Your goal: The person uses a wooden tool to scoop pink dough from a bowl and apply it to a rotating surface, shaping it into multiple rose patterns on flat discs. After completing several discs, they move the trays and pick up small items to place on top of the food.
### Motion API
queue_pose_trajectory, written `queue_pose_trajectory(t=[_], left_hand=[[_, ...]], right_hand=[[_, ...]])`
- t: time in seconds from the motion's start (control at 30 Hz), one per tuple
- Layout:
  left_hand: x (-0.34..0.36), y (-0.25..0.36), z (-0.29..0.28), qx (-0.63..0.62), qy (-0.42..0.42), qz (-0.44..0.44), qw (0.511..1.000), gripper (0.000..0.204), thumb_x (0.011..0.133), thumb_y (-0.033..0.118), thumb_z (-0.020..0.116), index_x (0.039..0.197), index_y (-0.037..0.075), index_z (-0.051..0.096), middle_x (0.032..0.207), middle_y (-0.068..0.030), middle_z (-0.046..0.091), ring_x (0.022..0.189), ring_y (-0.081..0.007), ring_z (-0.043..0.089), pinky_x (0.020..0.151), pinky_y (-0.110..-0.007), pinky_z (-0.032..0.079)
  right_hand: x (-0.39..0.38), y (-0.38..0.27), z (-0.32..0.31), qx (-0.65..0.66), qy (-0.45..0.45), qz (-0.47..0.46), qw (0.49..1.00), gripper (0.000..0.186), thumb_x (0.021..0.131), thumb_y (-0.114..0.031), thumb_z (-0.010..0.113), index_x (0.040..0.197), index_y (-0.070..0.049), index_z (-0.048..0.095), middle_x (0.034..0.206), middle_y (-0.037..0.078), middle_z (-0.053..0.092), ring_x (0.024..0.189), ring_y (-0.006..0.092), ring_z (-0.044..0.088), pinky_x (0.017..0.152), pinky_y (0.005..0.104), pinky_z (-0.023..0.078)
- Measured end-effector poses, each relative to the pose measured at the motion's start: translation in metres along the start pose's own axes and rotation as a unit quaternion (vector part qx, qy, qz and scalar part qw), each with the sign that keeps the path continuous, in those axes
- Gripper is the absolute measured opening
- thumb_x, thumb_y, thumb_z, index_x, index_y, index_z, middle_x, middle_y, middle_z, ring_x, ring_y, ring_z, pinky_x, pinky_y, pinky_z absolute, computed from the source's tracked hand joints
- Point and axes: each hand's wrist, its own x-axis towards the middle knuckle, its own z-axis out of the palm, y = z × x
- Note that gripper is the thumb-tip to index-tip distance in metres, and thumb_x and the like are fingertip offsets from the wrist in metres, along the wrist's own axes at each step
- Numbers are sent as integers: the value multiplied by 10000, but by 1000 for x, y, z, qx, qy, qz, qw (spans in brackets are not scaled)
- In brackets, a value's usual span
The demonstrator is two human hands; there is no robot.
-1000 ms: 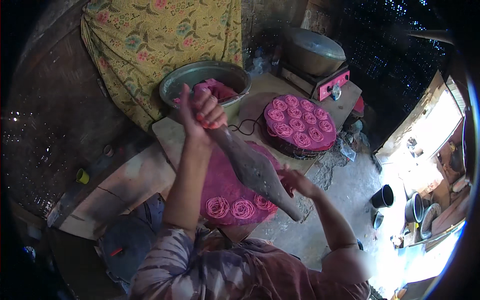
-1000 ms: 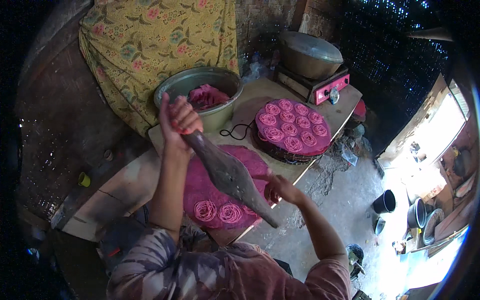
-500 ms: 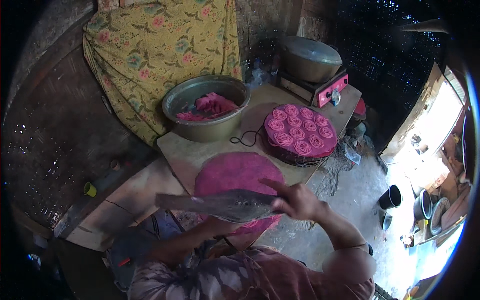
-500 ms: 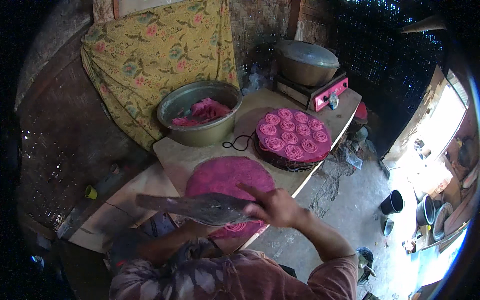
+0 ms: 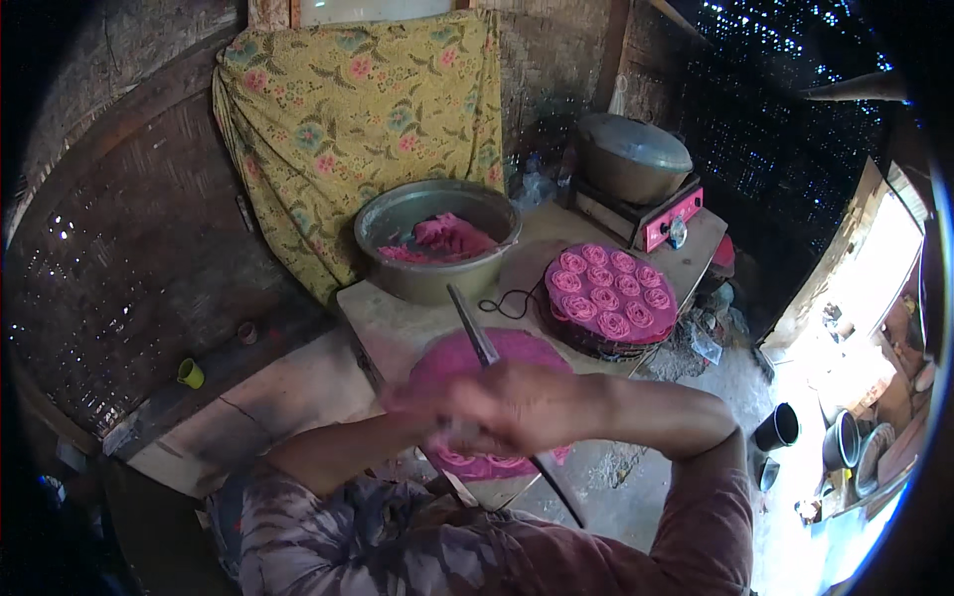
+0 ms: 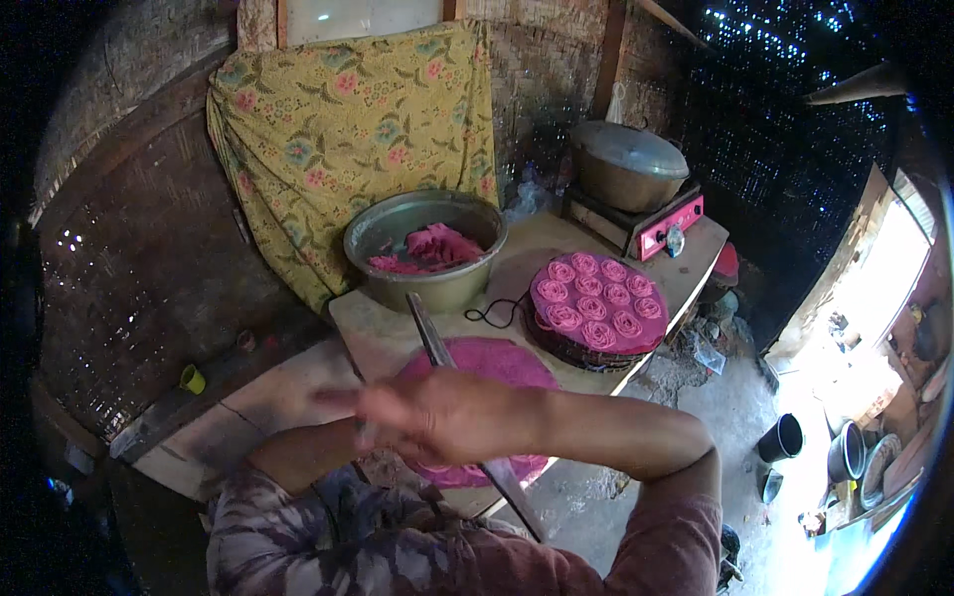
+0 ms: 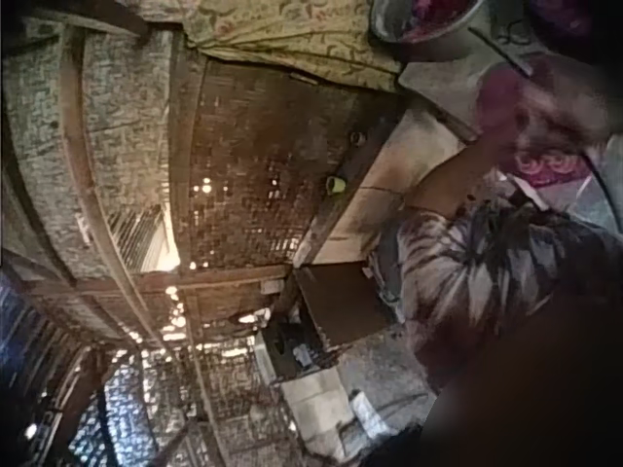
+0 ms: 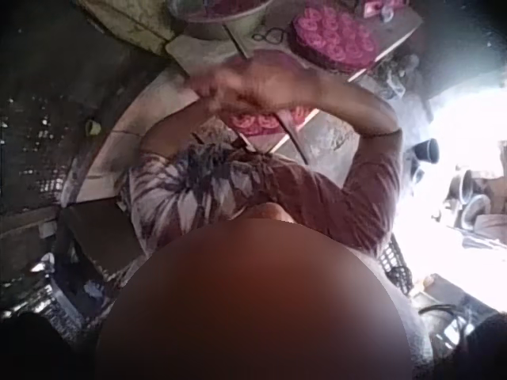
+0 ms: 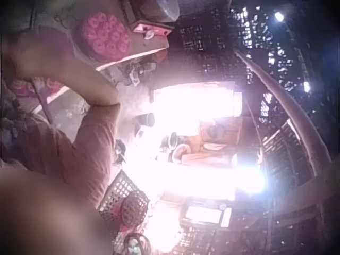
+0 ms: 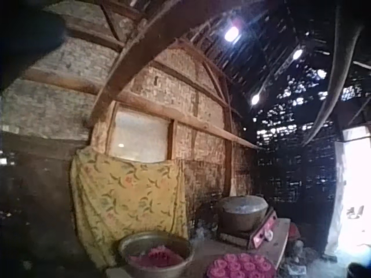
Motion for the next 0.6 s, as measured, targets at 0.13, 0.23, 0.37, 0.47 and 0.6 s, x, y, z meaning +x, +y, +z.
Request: queue_pose_trajectory(t=[0.13,0.23,0.37,0.47,0.6], left_hand=[[-1,-17,-20,85,92,-6,992,202,851,190,605,1027,93,586,953,-75,614,834,-210,617,737,-345,491],[-54,-93,-19,29,93,-131,987,298,796,237,690,1027,74,594,1005,-83,612,920,-199,606,811,-352,488],[-95,-83,-70,56,220,-183,957,202,815,170,655,992,94,593,967,-51,611,917,-190,601,826,-332,475],[-97,-96,-84,-229,463,-39,856,263,843,182,616,1082,91,554,1048,-46,573,1009,-190,556,905,-345,423],[-87,-75,-132,-288,642,144,695,341,866,211,568,1164,54,512,1169,-56,515,1143,-213,460,999,-395,340]], right_hand=[[18,8,-28,70,66,353,931,341,938,-147,528,1245,-74,399,954,128,568,707,175,600,574,313,455],[10,43,-26,-3,266,242,933,324,942,-169,512,1220,-61,386,826,148,555,624,202,558,556,359,424],[-15,60,-86,-74,554,258,788,299,971,-251,464,1189,-56,400,698,41,463,560,150,497,590,279,453],[17,95,-82,136,754,147,625,316,964,-302,476,1161,-67,403,759,61,493,531,172,483,623,316,478],[83,179,-6,345,701,167,601,423,959,-460,413,1160,-88,388,934,127,598,733,253,611,693,374,489]])
